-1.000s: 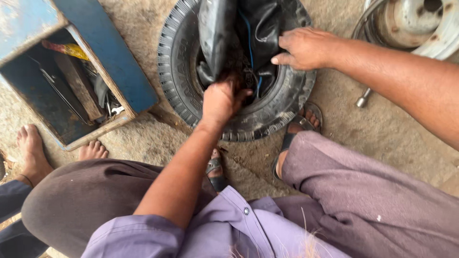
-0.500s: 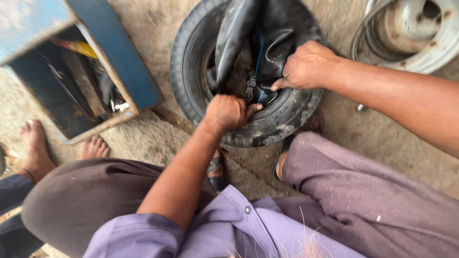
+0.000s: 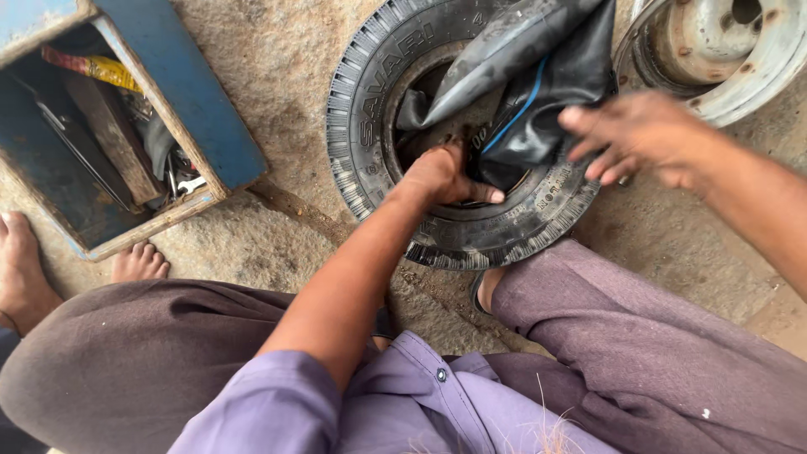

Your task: The person removes a tire from a rim, cuts a patch from the inner tube using scissors, and then places the inner tube back into the tire. The person also uses a tool to scrape the inside of the tire.

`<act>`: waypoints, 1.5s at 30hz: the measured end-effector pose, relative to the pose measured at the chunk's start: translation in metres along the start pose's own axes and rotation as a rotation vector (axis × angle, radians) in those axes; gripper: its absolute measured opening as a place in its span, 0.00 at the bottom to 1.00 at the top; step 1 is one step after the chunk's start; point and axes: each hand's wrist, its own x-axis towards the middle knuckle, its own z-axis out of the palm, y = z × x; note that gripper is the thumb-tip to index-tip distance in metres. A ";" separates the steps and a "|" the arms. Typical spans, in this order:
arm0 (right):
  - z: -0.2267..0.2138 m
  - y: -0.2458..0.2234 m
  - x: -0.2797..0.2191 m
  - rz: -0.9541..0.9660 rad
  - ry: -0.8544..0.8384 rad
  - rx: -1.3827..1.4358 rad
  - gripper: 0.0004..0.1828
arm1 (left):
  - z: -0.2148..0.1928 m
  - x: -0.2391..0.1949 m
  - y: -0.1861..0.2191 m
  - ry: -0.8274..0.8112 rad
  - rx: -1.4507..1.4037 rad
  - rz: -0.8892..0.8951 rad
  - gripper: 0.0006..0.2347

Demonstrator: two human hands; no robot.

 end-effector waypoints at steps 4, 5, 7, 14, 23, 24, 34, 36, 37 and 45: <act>0.004 -0.017 0.020 -0.229 0.079 0.288 0.28 | 0.017 -0.009 0.014 -0.017 0.161 -0.391 0.42; 0.011 -0.021 0.034 -0.321 0.107 0.229 0.27 | 0.019 -0.010 0.010 -0.013 0.186 -0.411 0.41; 0.014 -0.017 0.050 -0.433 0.165 0.049 0.22 | 0.029 -0.006 -0.008 -0.055 0.106 -0.384 0.41; 0.012 -0.025 0.060 -1.052 0.374 -0.847 0.18 | 0.076 0.056 -0.099 -0.548 0.293 -0.061 0.34; 0.026 -0.018 0.066 -0.897 0.068 -1.544 0.28 | 0.041 -0.035 -0.001 0.042 0.445 -0.100 0.27; 0.027 -0.016 0.065 -0.920 0.059 -1.600 0.28 | 0.030 -0.049 0.009 0.220 0.449 0.019 0.30; 0.033 -0.004 0.045 -0.876 0.155 -1.617 0.35 | -0.022 -0.048 0.053 -0.315 0.659 -0.029 0.33; 0.031 0.010 0.036 -0.728 0.196 -1.574 0.34 | -0.036 -0.040 0.045 -0.338 0.784 0.039 0.32; 0.035 0.016 0.033 -0.646 0.172 -1.532 0.35 | -0.044 -0.036 0.039 -0.328 0.777 0.056 0.29; 0.029 0.026 0.015 -0.211 -0.302 -0.469 0.25 | -0.017 -0.010 0.010 0.093 0.787 0.268 0.49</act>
